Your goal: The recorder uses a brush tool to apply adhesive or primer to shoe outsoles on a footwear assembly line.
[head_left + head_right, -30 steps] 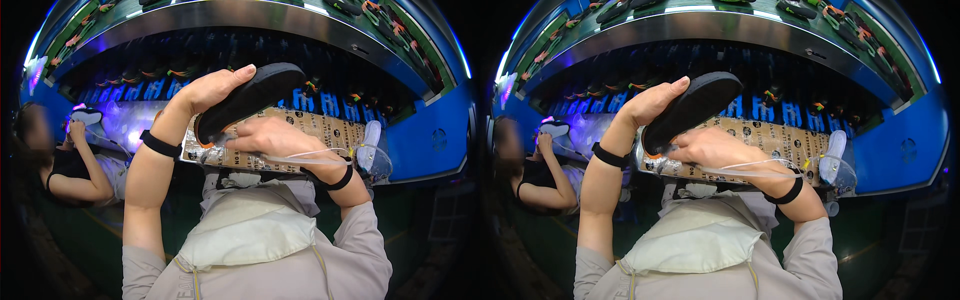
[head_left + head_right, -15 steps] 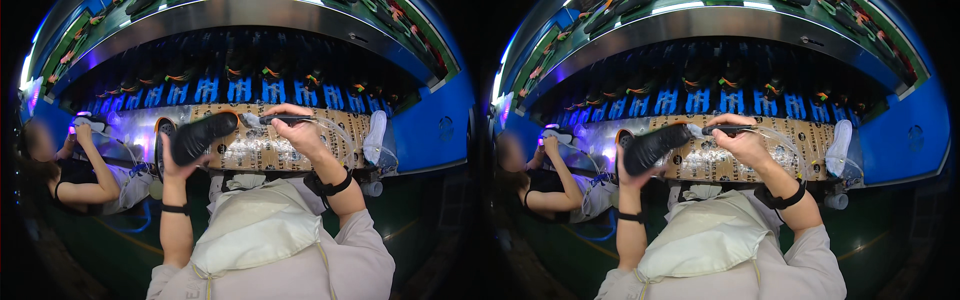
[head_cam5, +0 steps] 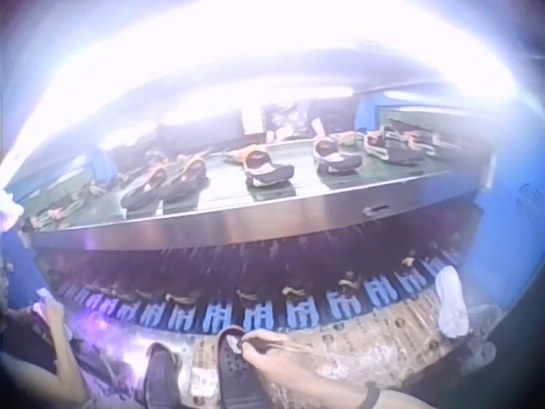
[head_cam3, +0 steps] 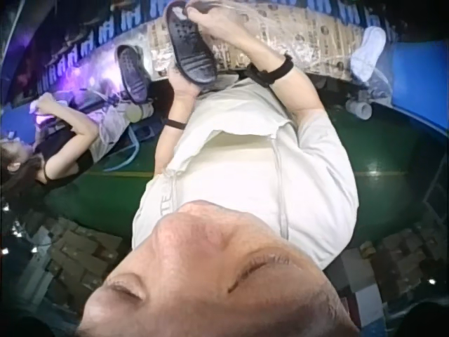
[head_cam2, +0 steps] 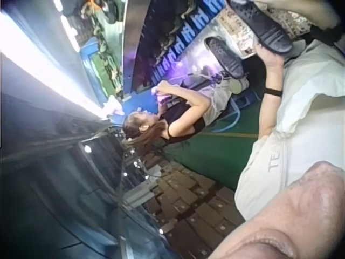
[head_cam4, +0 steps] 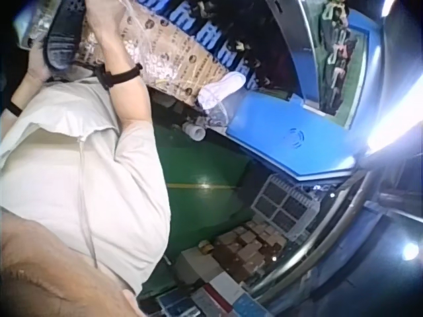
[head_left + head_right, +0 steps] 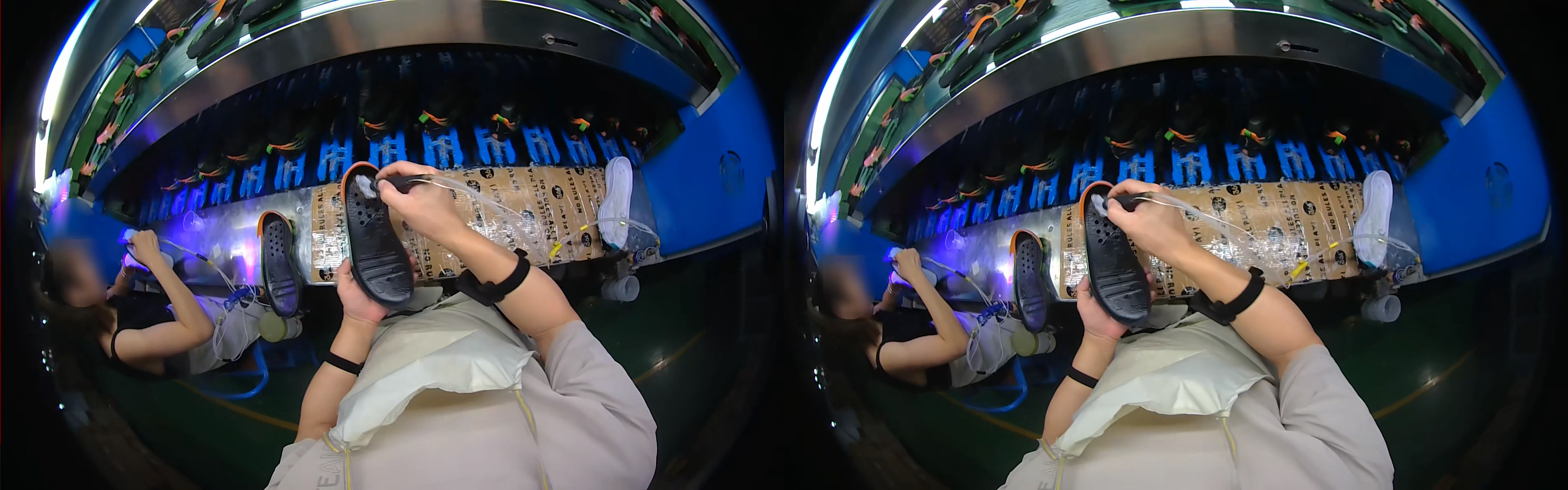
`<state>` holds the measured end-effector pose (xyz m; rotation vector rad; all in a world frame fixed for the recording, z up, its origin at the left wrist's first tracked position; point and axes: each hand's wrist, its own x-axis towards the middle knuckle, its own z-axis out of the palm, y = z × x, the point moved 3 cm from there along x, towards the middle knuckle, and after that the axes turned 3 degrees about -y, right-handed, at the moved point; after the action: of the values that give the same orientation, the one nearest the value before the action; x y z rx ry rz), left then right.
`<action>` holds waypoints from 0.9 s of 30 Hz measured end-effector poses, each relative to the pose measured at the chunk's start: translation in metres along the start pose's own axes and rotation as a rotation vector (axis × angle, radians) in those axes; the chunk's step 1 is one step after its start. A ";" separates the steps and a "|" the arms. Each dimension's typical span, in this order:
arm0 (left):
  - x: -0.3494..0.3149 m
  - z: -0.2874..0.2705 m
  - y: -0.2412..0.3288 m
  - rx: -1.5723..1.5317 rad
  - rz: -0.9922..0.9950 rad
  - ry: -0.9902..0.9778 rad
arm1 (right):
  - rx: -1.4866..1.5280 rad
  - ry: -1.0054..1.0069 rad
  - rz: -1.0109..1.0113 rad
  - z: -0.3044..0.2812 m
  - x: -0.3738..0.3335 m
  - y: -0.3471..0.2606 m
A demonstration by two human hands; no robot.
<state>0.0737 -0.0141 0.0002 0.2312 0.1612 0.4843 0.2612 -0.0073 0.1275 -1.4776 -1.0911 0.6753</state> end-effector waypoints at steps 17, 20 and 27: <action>0.013 0.015 0.009 -0.063 0.207 -0.036 | -0.291 -0.120 -0.495 -0.006 -0.032 -0.059; 0.012 0.044 0.003 0.012 0.154 -0.053 | -0.371 0.124 -0.635 -0.006 -0.014 -0.053; 0.008 0.043 0.006 0.056 0.242 0.197 | 0.028 -0.300 -0.732 0.014 -0.015 -0.047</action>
<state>0.0870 -0.0128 0.0424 0.2591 0.3422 0.7446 0.2311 -0.0173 0.1672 -0.8579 -1.7169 0.3842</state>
